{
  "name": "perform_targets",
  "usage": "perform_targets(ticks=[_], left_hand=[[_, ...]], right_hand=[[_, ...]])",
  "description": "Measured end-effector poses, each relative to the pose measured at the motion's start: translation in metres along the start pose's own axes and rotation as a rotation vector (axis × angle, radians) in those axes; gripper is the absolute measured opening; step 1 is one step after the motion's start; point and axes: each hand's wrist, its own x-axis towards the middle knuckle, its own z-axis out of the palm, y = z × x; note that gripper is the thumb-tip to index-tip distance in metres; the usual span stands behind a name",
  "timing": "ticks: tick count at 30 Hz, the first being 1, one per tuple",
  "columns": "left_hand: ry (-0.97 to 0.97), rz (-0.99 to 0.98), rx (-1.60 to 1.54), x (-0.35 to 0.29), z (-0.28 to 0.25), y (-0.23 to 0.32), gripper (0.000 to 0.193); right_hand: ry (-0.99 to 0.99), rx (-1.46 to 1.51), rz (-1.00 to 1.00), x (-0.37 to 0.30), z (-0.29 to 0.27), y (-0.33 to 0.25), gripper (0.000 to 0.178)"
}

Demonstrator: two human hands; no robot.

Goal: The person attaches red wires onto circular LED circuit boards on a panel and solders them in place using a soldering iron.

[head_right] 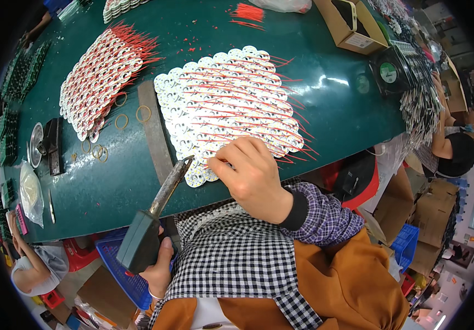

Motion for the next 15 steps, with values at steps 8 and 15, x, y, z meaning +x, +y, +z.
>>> perform_targets(ticks=[8, 15], left_hand=[[-0.116, -0.059, 0.034, 0.001, -0.004, 0.01, 0.038], [-0.064, 0.034, 0.064, 0.008, 0.009, 0.013, 0.022]], right_hand=[[-0.038, 0.043, 0.014, -0.017, -0.009, -0.001, 0.023], [-0.057, 0.057, 0.039, -0.021, -0.006, -0.001, 0.022]])
